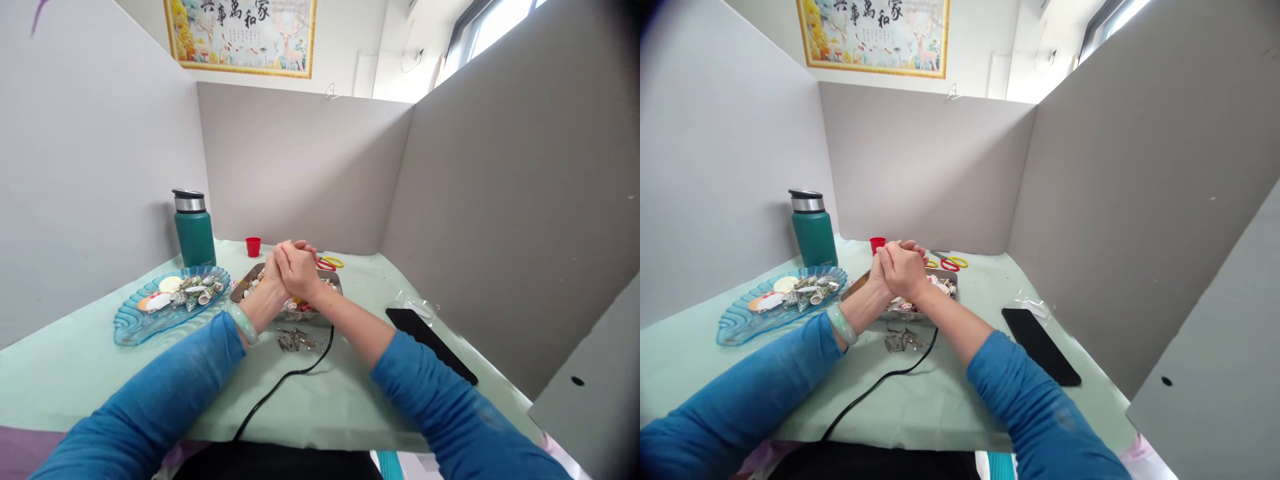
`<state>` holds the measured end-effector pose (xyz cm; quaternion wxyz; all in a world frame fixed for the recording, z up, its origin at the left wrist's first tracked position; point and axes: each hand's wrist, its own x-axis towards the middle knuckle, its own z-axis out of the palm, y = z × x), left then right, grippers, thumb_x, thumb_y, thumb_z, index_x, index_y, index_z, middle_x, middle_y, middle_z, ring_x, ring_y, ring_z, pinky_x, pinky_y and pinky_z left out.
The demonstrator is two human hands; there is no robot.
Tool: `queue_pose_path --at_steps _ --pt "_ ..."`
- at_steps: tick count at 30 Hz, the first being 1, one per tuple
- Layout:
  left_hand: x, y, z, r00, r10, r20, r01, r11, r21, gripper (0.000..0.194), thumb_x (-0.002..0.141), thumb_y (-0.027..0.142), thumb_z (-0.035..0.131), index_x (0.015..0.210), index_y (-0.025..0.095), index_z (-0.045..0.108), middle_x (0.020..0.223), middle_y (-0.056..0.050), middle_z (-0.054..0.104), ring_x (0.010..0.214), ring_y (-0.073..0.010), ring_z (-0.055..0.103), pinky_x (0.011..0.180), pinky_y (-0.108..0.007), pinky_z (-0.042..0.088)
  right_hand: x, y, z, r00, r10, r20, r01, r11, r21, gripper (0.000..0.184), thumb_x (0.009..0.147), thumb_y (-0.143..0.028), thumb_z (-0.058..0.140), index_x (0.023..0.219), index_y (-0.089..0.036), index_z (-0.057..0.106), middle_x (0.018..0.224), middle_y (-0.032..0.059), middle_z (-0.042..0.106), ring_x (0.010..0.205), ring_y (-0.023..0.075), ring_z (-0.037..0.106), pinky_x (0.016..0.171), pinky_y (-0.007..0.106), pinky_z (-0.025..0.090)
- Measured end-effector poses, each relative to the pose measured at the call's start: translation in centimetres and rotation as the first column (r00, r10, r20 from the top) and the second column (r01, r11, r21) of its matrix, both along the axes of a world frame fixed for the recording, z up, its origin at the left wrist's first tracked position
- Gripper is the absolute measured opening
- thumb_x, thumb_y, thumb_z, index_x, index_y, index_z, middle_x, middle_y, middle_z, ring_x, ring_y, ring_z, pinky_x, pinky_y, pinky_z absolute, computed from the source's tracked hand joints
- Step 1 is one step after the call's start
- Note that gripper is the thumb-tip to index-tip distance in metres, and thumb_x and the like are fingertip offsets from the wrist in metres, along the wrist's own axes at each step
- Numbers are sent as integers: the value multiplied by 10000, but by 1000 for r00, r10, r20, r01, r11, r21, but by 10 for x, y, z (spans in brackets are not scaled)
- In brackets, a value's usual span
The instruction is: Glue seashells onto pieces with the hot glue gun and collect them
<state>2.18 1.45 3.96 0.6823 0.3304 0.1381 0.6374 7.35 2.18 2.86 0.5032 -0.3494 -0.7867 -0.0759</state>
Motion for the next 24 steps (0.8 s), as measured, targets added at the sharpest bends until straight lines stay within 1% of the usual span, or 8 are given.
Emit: queue_pose_path --at_steps 5,8,10,12,16,19,22,24 --pt "-12 13 3 979 -61 -193 66 998 19 256 816 395 534 859 156 615 906 -99 672 902 -226 634 782 -359 514 42 47 8 850 -305 429 223 947 231 358 949 -332 300 859 -173 608 885 110 639 806 218 568 702 324 378" --pt "-36 33 0 817 79 -572 -88 996 12 266 702 305 695 921 173 622 963 -99 668 972 -238 618 825 -361 483 67 80 4 681 -527 509 402 850 341 296 905 -181 360 1038 -149 622 1360 171 450 1165 333 451 920 495 318" --pt "-54 46 -4 567 246 -786 -266 958 108 285 658 287 730 888 149 636 940 -119 672 1002 -279 606 853 -382 461 79 94 -1 568 -578 585 449 814 369 341 881 -144 374 1123 -132 615 1479 149 300 1308 393 291 1011 571 201" --pt "-69 57 -9 263 393 -881 -312 899 308 260 668 268 716 865 112 647 987 -150 668 1046 -311 585 920 -390 417 84 102 -5 493 -585 644 473 801 366 386 870 -227 437 1205 -103 581 1500 160 253 1355 399 206 1070 561 112" --pt "-78 67 -10 -287 484 -827 -206 811 547 526 665 383 718 1083 81 612 1249 -214 553 1212 -377 453 1005 -455 331 87 107 -5 423 -599 680 531 772 350 650 808 -475 529 1349 -120 466 1514 165 214 1392 397 75 1086 593 -40" --pt "-73 75 2 -574 488 -657 -97 757 646 820 652 517 692 1337 143 443 1489 -217 247 1358 -410 203 1034 -557 245 89 112 4 415 -604 680 552 762 340 641 804 -532 509 1368 -234 452 1544 93 138 1381 442 -8 1009 705 -57" --pt "-64 85 27 -620 658 -427 161 640 752 1059 555 493 767 1439 164 284 1543 -190 4 1391 -408 -52 1062 -608 50 88 121 22 425 -622 658 562 751 346 677 781 -499 555 1390 -237 416 1555 83 70 1370 462 -49 974 744 -40" --pt "-52 88 46 -453 809 -375 320 540 779 1067 547 469 773 1440 154 280 1546 -177 20 1393 -382 -95 1072 -578 -28 79 128 37 490 -602 630 518 783 345 652 784 -433 572 1378 -204 431 1548 100 115 1380 430 -37 1000 714 -45"
